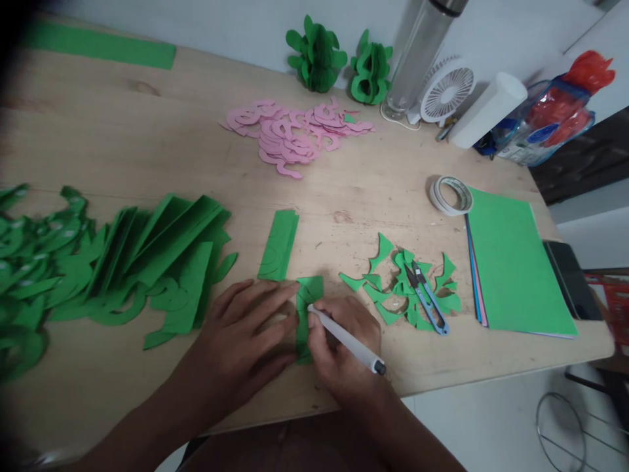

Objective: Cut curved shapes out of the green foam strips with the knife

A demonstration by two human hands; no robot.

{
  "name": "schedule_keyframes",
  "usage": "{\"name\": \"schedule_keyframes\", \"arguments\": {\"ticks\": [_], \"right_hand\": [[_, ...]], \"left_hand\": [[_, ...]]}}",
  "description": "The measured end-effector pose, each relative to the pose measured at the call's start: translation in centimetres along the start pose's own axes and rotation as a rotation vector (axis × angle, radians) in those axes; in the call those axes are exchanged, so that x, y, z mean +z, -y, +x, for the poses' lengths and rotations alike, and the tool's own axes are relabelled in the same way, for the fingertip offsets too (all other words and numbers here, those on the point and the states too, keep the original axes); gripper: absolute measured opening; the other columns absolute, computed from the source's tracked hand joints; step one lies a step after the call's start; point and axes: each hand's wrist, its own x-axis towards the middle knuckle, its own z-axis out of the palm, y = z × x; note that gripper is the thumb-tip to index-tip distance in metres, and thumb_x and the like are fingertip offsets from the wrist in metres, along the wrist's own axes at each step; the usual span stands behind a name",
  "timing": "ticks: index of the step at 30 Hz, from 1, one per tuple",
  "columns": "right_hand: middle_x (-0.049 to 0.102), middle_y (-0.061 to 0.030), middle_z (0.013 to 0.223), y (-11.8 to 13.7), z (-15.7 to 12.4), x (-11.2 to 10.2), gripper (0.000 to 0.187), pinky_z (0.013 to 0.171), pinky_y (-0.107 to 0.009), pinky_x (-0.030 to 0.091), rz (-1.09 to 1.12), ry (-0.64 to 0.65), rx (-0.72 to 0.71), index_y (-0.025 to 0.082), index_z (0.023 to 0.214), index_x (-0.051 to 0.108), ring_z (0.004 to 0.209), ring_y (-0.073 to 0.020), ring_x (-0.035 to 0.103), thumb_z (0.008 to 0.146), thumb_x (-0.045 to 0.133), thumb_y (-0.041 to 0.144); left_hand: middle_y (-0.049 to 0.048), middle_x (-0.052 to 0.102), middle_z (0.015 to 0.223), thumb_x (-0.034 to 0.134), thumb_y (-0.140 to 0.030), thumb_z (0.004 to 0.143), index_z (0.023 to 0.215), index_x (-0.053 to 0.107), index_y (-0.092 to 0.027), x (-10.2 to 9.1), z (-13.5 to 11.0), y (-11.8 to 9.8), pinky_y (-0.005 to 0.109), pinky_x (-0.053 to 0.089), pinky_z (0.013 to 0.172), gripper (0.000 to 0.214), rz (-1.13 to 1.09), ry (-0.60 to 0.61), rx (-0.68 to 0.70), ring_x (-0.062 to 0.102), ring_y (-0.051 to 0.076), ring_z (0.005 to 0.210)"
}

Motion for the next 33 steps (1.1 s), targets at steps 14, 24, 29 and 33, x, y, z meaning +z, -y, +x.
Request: {"name": "schedule_keyframes", "arguments": {"ticks": [14,24,29,33], "right_hand": [[0.071,-0.0010,0.073,-0.03,0.07,-0.01,0.010,0.060,-0.027,0.053,-0.023,0.014,-0.024,0.022,0.089,0.062,0.065,-0.0167,0.067,0.094,0.054,0.021],[0.070,-0.0009,0.073,-0.10,-0.03,-0.17,0.008,0.061,-0.027,0.051,-0.038,0.013,-0.040,0.021,0.089,0.061,0.065,-0.0166,0.066,0.094,0.054,0.019],[0.069,-0.0009,0.073,-0.13,-0.07,-0.13,0.009,0.061,-0.028,0.051,-0.035,0.008,-0.058,0.021,0.088,0.060,0.065,-0.0169,0.066,0.094,0.053,0.019],[0.068,-0.0010,0.072,-0.10,-0.10,-0.13,0.008,0.061,-0.028,0.050,-0.029,0.008,-0.050,0.021,0.087,0.060,0.065,-0.0169,0.065,0.093,0.054,0.019]], "left_hand": [[0.0086,0.061,0.138,0.058,-0.027,0.091,0.106,0.064,-0.024,-0.08,-0.01,-0.03,0.057,0.037,0.110,0.016,-0.018,0.017,-0.008,0.052,0.031,0.127],[0.0081,0.060,0.139,0.058,-0.029,0.092,0.104,0.063,-0.023,-0.20,0.12,0.09,0.055,0.038,0.109,0.014,-0.011,0.027,0.001,0.052,0.031,0.127],[0.0080,0.060,0.139,0.058,-0.029,0.093,0.102,0.064,-0.022,-0.17,0.03,0.03,0.055,0.037,0.111,0.013,-0.014,0.036,-0.006,0.051,0.031,0.128],[0.0072,0.060,0.139,0.057,-0.030,0.093,0.103,0.064,-0.024,-0.06,-0.03,0.07,0.055,0.037,0.111,0.014,-0.024,0.019,-0.005,0.051,0.031,0.128]]}}
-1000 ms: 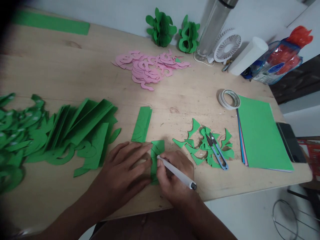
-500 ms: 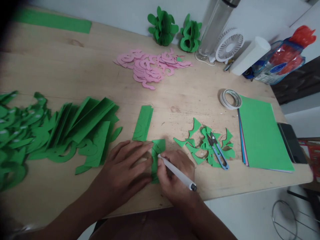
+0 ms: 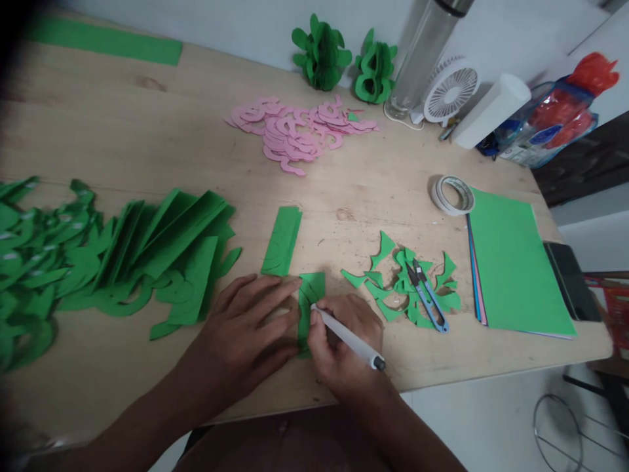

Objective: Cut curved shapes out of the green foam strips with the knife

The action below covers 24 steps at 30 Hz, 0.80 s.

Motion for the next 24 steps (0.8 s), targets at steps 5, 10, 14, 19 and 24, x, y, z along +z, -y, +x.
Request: {"name": "schedule_keyframes", "arguments": {"ticks": [5,10,14,19,24], "right_hand": [[0.069,-0.0012,0.073,0.02,-0.03,0.04,0.008,0.062,-0.028,0.050,-0.006,-0.002,-0.010,0.021,0.088,0.060,0.066,-0.0171,0.065,0.093,0.054,0.018],[0.068,-0.0007,0.071,-0.01,-0.03,0.02,0.009,0.061,-0.028,0.050,-0.017,0.005,-0.007,0.020,0.086,0.060,0.064,-0.0166,0.065,0.093,0.054,0.019],[0.069,-0.0010,0.072,-0.02,0.02,0.00,0.009,0.061,-0.027,0.050,-0.007,0.002,-0.015,0.020,0.088,0.060,0.065,-0.0165,0.065,0.093,0.054,0.019],[0.069,-0.0011,0.072,0.21,0.06,0.13,0.009,0.062,-0.028,0.051,0.011,0.012,-0.004,0.021,0.087,0.061,0.066,-0.0169,0.066,0.093,0.054,0.019],[0.070,-0.0011,0.074,0.33,-0.04,0.41,0.008,0.062,-0.028,0.053,0.084,0.027,0.031,0.022,0.088,0.062,0.067,-0.0173,0.068,0.092,0.056,0.020]], "left_hand": [[0.0074,0.060,0.139,0.057,-0.030,0.092,0.103,0.064,-0.024,-0.01,0.07,0.06,0.056,0.039,0.110,0.014,0.001,0.013,0.005,0.052,0.031,0.127],[0.0076,0.060,0.138,0.057,-0.031,0.093,0.099,0.064,-0.023,-0.20,0.16,0.05,0.056,0.040,0.109,0.012,0.006,0.016,0.008,0.052,0.031,0.126],[0.0081,0.060,0.138,0.054,-0.032,0.095,0.101,0.064,-0.023,-0.28,0.17,0.01,0.056,0.040,0.108,0.014,-0.002,0.009,0.011,0.052,0.031,0.126],[0.0080,0.060,0.138,0.052,-0.032,0.097,0.100,0.064,-0.023,-0.20,0.22,-0.04,0.055,0.040,0.108,0.015,0.001,0.002,0.007,0.051,0.030,0.127],[0.0081,0.060,0.139,0.053,-0.032,0.097,0.102,0.063,-0.024,-0.25,0.23,-0.02,0.056,0.039,0.108,0.014,0.007,0.021,-0.001,0.051,0.030,0.128]]}}
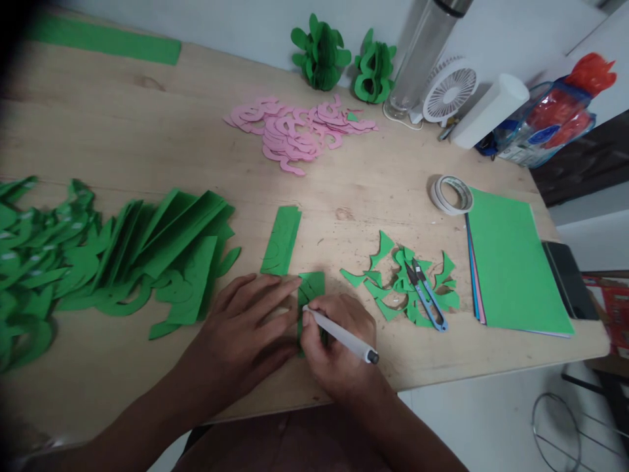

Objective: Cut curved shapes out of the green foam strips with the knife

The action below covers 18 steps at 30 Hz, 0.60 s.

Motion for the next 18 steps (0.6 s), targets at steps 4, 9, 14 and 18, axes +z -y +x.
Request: {"name": "schedule_keyframes", "arguments": {"ticks": [4,9,14,18], "right_hand": [[0.072,-0.0005,0.078,-0.5,-0.3,-0.3,0.006,0.062,-0.026,0.053,0.092,-0.051,0.104,0.022,0.092,0.065,0.069,-0.0163,0.069,0.091,0.059,0.021],[0.074,-0.0011,0.085,-0.8,-0.9,-1.0,0.009,0.067,-0.026,0.056,0.172,-0.044,0.168,0.023,0.099,0.066,0.076,-0.0161,0.071,0.092,0.061,0.021],[0.075,-0.0052,0.088,-0.4,-1.9,-1.4,0.016,0.071,-0.031,0.055,0.106,-0.008,0.016,0.019,0.108,0.067,0.080,-0.0191,0.071,0.095,0.057,0.018],[0.076,-0.0062,0.086,-0.4,-2.5,-1.5,0.022,0.069,-0.036,0.052,-0.033,0.019,-0.114,0.019,0.113,0.066,0.075,-0.0217,0.069,0.096,0.053,0.017]], "left_hand": [[0.0086,0.060,0.139,0.055,-0.030,0.095,0.098,0.063,-0.022,-0.1,0.0,0.0,0.056,0.038,0.109,0.012,0.006,-0.008,0.021,0.051,0.031,0.128],[0.0089,0.059,0.139,0.056,-0.032,0.094,0.096,0.063,-0.022,0.0,-0.1,0.2,0.056,0.038,0.108,0.012,0.013,-0.004,0.034,0.051,0.031,0.127],[0.0090,0.059,0.139,0.055,-0.033,0.095,0.099,0.064,-0.022,0.1,-0.1,0.2,0.054,0.038,0.109,0.014,0.037,-0.008,0.050,0.050,0.031,0.127],[0.0103,0.058,0.140,0.058,-0.032,0.093,0.103,0.064,-0.021,0.0,0.0,0.3,0.056,0.038,0.108,0.016,0.071,0.017,0.074,0.049,0.032,0.125]]}}
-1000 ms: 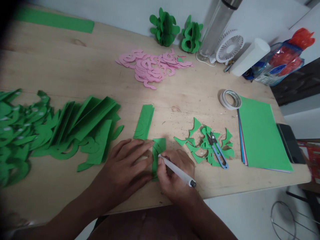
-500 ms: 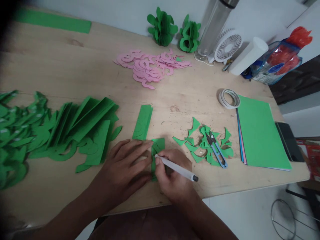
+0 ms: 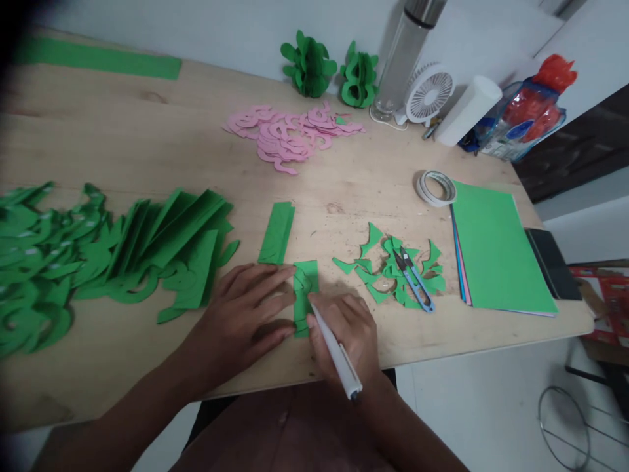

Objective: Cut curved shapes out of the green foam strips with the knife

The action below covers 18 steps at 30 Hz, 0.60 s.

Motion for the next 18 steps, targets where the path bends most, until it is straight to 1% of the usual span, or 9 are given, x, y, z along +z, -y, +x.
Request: {"name": "schedule_keyframes", "arguments": {"ticks": [4,10,14,18], "right_hand": [[0.078,-0.0069,0.089,-0.16,-0.35,0.08,0.024,0.072,-0.038,0.051,-0.124,-0.007,-0.087,0.019,0.114,0.067,0.080,-0.0230,0.070,0.096,0.051,0.017],[0.077,-0.0070,0.088,-0.21,-0.50,0.32,0.025,0.071,-0.037,0.049,-0.158,-0.031,-0.107,0.018,0.114,0.069,0.080,-0.0233,0.069,0.095,0.052,0.017],[0.077,-0.0085,0.087,-0.30,-0.59,0.22,0.023,0.073,-0.039,0.050,-0.112,-0.019,-0.093,0.016,0.112,0.069,0.081,-0.0247,0.069,0.095,0.053,0.016],[0.077,-0.0069,0.093,-0.25,-0.58,0.06,0.022,0.079,-0.040,0.054,0.049,-0.034,0.008,0.020,0.111,0.069,0.083,-0.0229,0.070,0.096,0.055,0.019]], "left_hand": [[0.0104,0.058,0.141,0.060,-0.031,0.092,0.108,0.063,-0.021,-0.08,0.02,0.01,0.055,0.039,0.107,0.020,0.009,0.025,0.004,0.049,0.032,0.126],[0.0100,0.059,0.139,0.060,-0.032,0.092,0.113,0.062,-0.022,-0.22,0.14,-0.14,0.054,0.040,0.106,0.023,0.002,0.030,-0.019,0.050,0.032,0.127],[0.0108,0.059,0.139,0.060,-0.034,0.091,0.112,0.062,-0.021,-0.06,0.11,-0.09,0.054,0.040,0.105,0.025,0.004,0.030,-0.012,0.050,0.033,0.126],[0.0101,0.059,0.140,0.061,-0.035,0.091,0.113,0.062,-0.021,0.06,0.05,0.01,0.054,0.039,0.106,0.026,0.009,0.018,-0.002,0.050,0.032,0.126]]}}
